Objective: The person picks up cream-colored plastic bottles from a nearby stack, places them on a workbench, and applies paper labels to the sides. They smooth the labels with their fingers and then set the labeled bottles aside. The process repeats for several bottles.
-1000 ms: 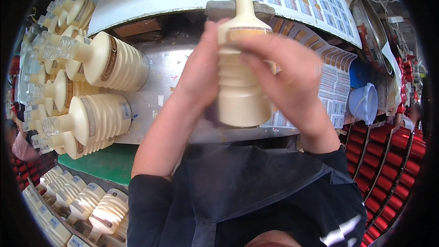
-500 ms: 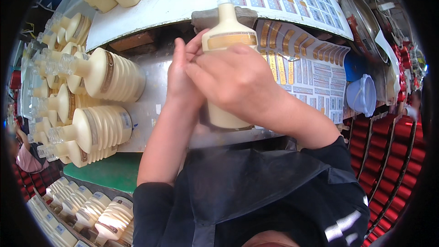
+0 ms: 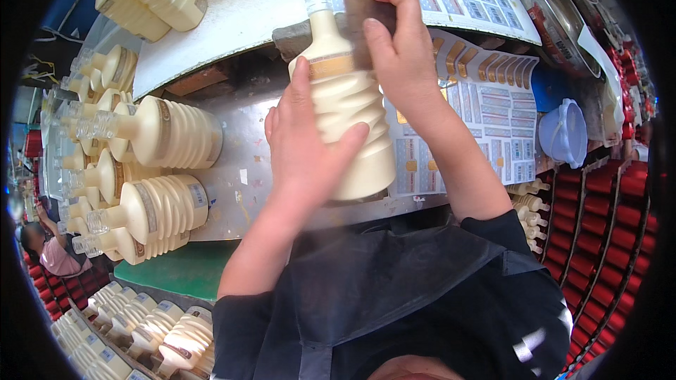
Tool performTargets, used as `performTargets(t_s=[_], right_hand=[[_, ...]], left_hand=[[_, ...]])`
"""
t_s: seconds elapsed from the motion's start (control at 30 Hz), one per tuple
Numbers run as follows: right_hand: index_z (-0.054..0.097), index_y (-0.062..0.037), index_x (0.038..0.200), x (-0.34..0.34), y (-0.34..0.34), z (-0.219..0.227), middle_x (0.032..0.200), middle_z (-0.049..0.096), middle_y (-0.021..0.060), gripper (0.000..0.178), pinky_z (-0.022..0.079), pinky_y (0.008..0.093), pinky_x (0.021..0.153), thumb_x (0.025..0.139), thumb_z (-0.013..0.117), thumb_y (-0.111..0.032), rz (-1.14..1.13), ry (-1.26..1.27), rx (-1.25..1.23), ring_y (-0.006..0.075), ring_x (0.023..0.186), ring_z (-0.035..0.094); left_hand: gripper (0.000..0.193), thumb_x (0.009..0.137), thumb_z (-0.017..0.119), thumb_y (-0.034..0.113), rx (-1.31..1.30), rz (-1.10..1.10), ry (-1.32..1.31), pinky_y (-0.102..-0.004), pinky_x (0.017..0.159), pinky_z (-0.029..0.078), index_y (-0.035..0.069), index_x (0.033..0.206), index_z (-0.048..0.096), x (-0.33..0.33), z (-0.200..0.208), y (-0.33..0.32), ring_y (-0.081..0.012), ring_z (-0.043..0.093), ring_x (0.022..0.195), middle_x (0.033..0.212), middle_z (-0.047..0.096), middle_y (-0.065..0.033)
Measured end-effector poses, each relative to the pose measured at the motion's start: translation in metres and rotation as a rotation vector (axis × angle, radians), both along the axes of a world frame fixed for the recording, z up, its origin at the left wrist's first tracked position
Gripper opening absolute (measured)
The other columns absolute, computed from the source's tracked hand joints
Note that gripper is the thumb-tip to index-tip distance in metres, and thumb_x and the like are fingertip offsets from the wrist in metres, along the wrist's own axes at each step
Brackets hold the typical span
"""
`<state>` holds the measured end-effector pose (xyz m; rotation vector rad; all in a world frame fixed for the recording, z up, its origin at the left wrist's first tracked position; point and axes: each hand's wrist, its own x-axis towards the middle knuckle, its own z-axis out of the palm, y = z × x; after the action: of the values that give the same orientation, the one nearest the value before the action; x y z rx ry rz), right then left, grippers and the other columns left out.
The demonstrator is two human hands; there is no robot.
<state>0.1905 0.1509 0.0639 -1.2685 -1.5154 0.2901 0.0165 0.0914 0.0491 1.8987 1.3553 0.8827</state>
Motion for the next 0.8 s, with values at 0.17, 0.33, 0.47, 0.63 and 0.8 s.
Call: performTargets(t_s=[0.17, 0.33, 0.47, 0.63, 0.8], right_hand=[[0.048, 0.0009, 0.132, 0.023, 0.002, -0.017, 0.132, 0.059, 0.0224, 0.038, 0.043, 0.0447, 0.107, 0.097, 0.057, -0.011, -0.018, 0.137, -0.211, 0.0389, 0.124, 0.057], [0.049, 0.0015, 0.131, 0.022, -0.001, -0.010, 0.129, 0.060, 0.0220, 0.037, 0.044, 0.0438, 0.105, 0.097, 0.059, -0.011, 0.050, 0.195, -0.077, 0.0379, 0.122, 0.058], [0.049, 0.0009, 0.130, 0.011, 0.000, -0.001, 0.128, 0.060, 0.0230, 0.036, 0.047, 0.0464, 0.102, 0.096, 0.057, -0.011, 0.035, 0.104, -0.107, 0.0405, 0.117, 0.060], [0.047, -0.0006, 0.128, -0.025, 0.001, 0.023, 0.119, 0.057, 0.0257, 0.033, 0.050, 0.0530, 0.092, 0.097, 0.054, -0.011, 0.001, -0.188, -0.088, 0.0447, 0.105, 0.062], [0.056, 0.0020, 0.112, -0.081, 0.004, 0.043, 0.100, 0.059, 0.0215, 0.029, 0.056, 0.0451, 0.075, 0.086, 0.062, -0.009, 0.080, -0.711, -0.115, 0.0375, 0.089, 0.065]], left_hand=[[0.110, 0.077, 0.078, 0.034, -0.029, 0.042, -0.097, -0.0507, 0.114, 0.032, 0.001, 0.161, 0.016, 0.005, -0.005, 0.001, -0.0385, 0.050, 0.132, 0.142, 0.052, -0.0255], [0.114, 0.077, 0.080, 0.033, -0.195, 0.099, -0.310, -0.0455, 0.112, 0.041, -0.003, 0.161, 0.012, 0.008, 0.000, -0.005, -0.0383, 0.052, 0.133, 0.144, 0.050, -0.0289], [0.117, 0.077, 0.082, 0.034, -0.235, 0.082, -0.310, -0.0428, 0.111, 0.044, -0.007, 0.160, 0.010, 0.007, 0.004, -0.005, -0.0382, 0.053, 0.134, 0.147, 0.048, -0.0301], [0.096, 0.084, 0.078, 0.036, -0.072, 0.193, 0.024, -0.0403, 0.108, 0.045, -0.005, 0.156, 0.029, 0.014, 0.011, -0.011, -0.0341, 0.055, 0.132, 0.145, 0.052, -0.0267], [0.087, 0.086, 0.070, 0.052, -0.207, 0.086, 0.069, -0.0506, 0.099, 0.047, 0.006, 0.151, 0.036, 0.011, 0.023, -0.007, -0.0451, 0.057, 0.125, 0.144, 0.052, -0.0254]])
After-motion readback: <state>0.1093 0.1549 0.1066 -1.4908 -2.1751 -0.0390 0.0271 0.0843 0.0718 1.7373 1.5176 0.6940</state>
